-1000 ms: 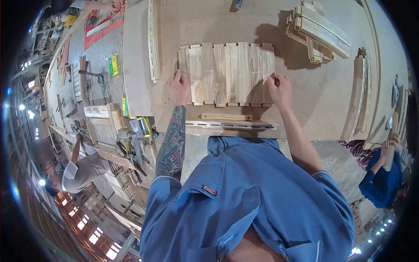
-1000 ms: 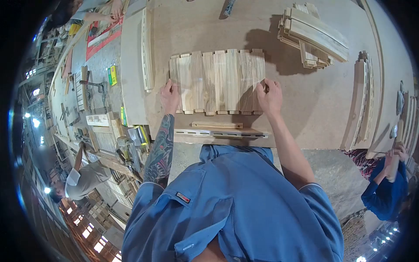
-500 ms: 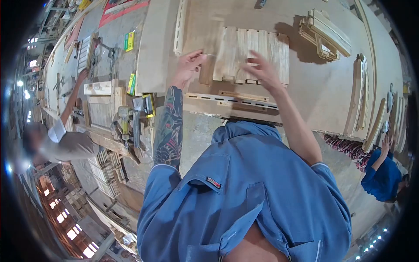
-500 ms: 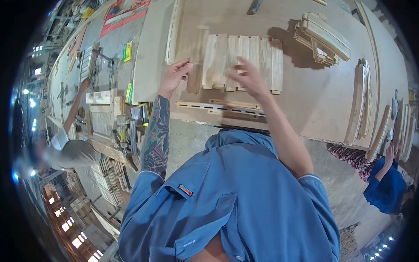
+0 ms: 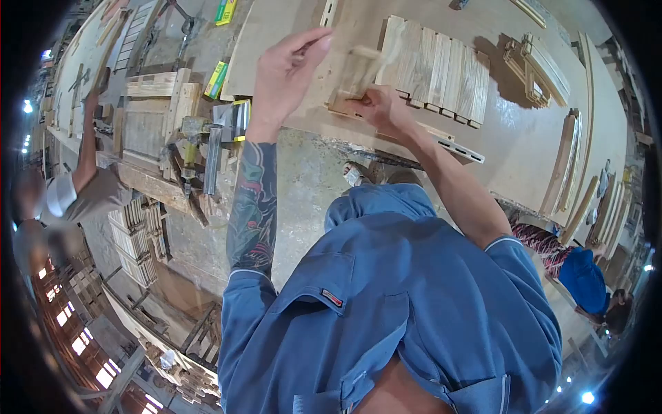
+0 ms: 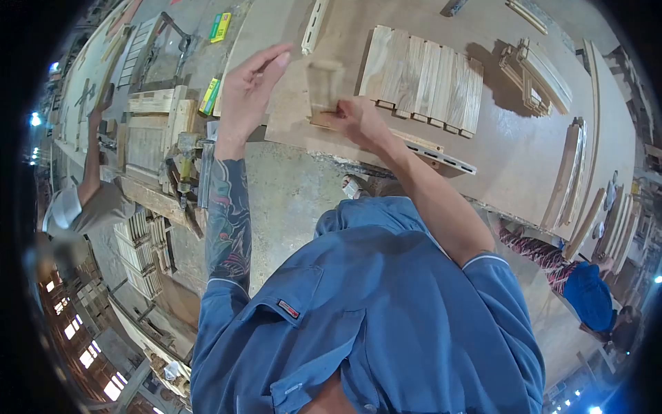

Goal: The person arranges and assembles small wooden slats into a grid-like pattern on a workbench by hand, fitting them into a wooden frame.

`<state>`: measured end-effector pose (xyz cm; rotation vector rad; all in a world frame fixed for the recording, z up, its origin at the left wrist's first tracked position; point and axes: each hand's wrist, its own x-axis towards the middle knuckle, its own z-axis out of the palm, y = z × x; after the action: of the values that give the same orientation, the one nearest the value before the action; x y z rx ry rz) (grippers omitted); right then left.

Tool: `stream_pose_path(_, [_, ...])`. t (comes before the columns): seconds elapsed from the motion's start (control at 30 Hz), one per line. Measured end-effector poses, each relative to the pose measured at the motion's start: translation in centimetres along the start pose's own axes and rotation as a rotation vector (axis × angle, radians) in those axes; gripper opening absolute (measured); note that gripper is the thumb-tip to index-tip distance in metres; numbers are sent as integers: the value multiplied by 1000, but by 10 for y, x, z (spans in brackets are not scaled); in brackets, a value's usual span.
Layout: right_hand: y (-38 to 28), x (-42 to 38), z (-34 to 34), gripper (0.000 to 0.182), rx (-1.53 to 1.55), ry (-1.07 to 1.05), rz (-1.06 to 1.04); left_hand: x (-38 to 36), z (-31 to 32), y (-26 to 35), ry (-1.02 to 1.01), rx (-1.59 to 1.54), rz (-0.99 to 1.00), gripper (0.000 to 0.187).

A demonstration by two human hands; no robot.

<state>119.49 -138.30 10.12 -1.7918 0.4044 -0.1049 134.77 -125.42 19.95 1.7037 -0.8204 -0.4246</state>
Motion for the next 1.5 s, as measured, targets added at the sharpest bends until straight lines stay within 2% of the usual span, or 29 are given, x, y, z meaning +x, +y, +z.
stream_pose_path(0.07, [10,2,11,21,71,-11,-73,9,13,18,-7,-16,188,26])
stream_pose_path(0.13, [22,16,19,17,-114,17,-95,22,18,46,-93,47,169,31])
stream_pose_path(0.2, [-1,14,13,19,-141,-24,-27,30,24,48,-178,118,147,35])
stream_pose_path(0.27, [-5,8,14,21,-164,-76,39,39,33,38,-174,358,339,33])
stream_pose_path(0.33, [11,3,20,21,-380,105,-364,26,48,41,-190,499,319,30])
stream_pose_path(0.37, [12,3,19,21,-380,103,-364,20,53,44,-197,644,319,27])
stream_pose_path(0.4, [8,4,21,25,-175,122,-298,15,56,45,-198,644,320,27])
stream_pose_path(0.43, [6,5,24,30,33,147,-220,8,60,47,-211,699,228,24])
stream_pose_path(0.47, [36,9,51,35,650,200,-40,-1,64,50,-225,749,122,22])
stream_pose_path(0.5, [35,11,42,35,649,200,-47,0,63,50,-222,751,127,22])
stream_pose_path(0.57, [29,9,19,36,-435,33,-498,3,55,50,-182,716,123,24])
stream_pose_path(0.6, [45,12,21,40,-364,-111,-177,5,54,53,-186,724,139,24])
stream_pose_path(0.63, [39,24,1,40,-363,-96,-185,7,55,56,-190,713,114,24])
stream_pose_path(0.7, [41,52,-57,46,-451,-417,48,8,56,59,-211,702,92,24])
stream_pose_path(0.73, [81,81,-80,51,-524,-309,-137,10,57,61,-215,725,71,25])
stream_pose_path(0.77, [87,115,-107,58,-622,-76,-147,11,58,60,-216,749,48,26])
stream_pose_path(0.8, [112,157,-131,58,-616,-89,184,13,59,57,-215,754,47,26])
stream_pose_path(0.87, [107,183,-148,62,-879,302,186,9,61,52,-143,778,108,27])
stream_pose_path(0.9, [104,179,-142,62,-871,301,191,7,61,55,-151,783,106,27])
stream_pose_path(0.97, [93,173,-127,66,-1157,151,115,7,59,60,-186,786,12,28])
stream_pose_path(1.0, [95,167,-121,66,-1158,155,114,6,59,60,-185,786,16,28])
stream_pose_path(1.1, [88,145,-111,73,-1052,263,0,3,59,56,-160,782,18,29])
stream_pose_path(1.17, [41,111,-121,55,8,276,151,1,59,51,-76,692,109,28])
stream_pose_path(1.2, [41,90,-114,55,1,278,146,1,58,50,-70,687,115,28])
stream_pose_path(1.27, [49,52,-97,46,171,-72,25,2,54,48,-22,576,221,28])
stream_pose_path(1.3, [42,36,-92,46,168,-71,26,2,53,52,-21,572,222,28])
stream_pose_path(1.37, [29,13,-85,34,-197,-44,134,8,53,66,51,439,209,30])
stream_pose_path(1.43, [25,0,-75,30,-127,49,59,11,56,68,43,312,179,36])
stream_pose_path(1.5, [14,-13,-66,26,216,155,-112,14,61,64,30,183,155,42])
